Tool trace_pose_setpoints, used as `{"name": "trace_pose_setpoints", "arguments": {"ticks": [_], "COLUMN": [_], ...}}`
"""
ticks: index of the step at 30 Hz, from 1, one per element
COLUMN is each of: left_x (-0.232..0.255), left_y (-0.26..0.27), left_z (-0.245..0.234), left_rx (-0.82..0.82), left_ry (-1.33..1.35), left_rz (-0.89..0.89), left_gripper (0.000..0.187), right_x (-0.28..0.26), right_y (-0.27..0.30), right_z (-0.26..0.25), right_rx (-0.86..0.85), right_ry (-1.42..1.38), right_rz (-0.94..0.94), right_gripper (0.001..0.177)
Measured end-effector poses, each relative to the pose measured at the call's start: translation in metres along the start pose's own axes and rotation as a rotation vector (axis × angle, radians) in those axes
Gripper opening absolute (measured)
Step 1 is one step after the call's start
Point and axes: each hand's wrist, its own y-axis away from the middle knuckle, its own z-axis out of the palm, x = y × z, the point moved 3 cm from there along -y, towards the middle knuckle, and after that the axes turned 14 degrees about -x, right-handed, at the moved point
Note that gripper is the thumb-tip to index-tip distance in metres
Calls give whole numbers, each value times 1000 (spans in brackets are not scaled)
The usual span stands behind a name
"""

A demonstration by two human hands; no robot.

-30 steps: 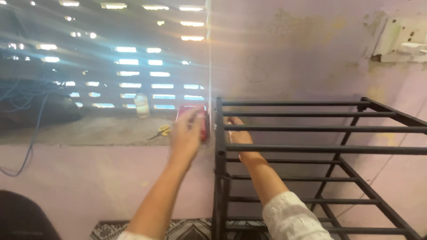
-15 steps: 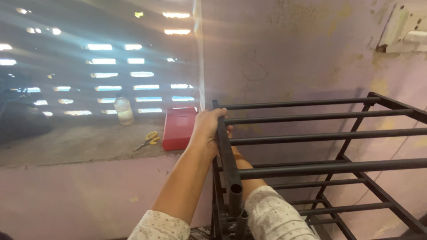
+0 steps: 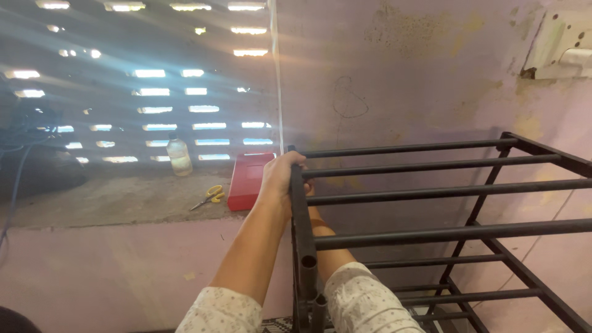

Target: The person assembles a black metal frame by inserting vertical rods into horizontal bars. They repeatedly insert and remove rods from different positions on the frame, adjusting the structure while working on a patterned rug.

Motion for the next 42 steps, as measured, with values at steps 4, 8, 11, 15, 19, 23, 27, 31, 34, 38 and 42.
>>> {"name": "trace_pose_setpoints", "arguments": {"ticks": [4, 8, 11, 15, 19, 23, 27, 31, 34, 38, 42], "left_x": [-2, -9, -10, -6, -12, -15, -10, -4, -2, -2, 1], "left_y": [-18, -30, -37, -45, -67, -87, -89, -78, -72, -79, -91], "left_z": [-4, -4, -9, -16, -26, -29, -31, -31, -33, -34, -34], "left_rx": [74, 92, 79, 60, 90, 94, 92, 101, 116, 83, 103], "left_ry": [-10, -18, 79, 22, 33, -34, -112, -136, -133, -163, -261], "left_rz": [-59, -76, -67, -86, -133, -94, -106, -103, -141, -124, -110], "left_gripper": [26, 21, 21, 21, 24, 20, 23, 21, 20, 22, 21], "right_x": [-14, -18, -17, -17, -11, -10, -6, -3, -1, -1, 0], "right_y": [0, 3, 1, -5, -1, -2, -3, -5, -2, 0, 4], "right_z": [5, 5, 7, 11, 4, 2, 10, 14, 9, 5, 7], "right_rx": [-11, -5, -6, -13, -12, -14, -30, -42, -40, -39, -52], "right_ry": [27, 43, 55, 59, 76, 97, 97, 103, 117, 140, 169], "right_rz": [-13, -18, -16, -23, -13, -6, 2, 9, 22, 36, 52], "right_gripper": [33, 32, 32, 31, 31, 30, 29, 29, 28, 28, 27]}}
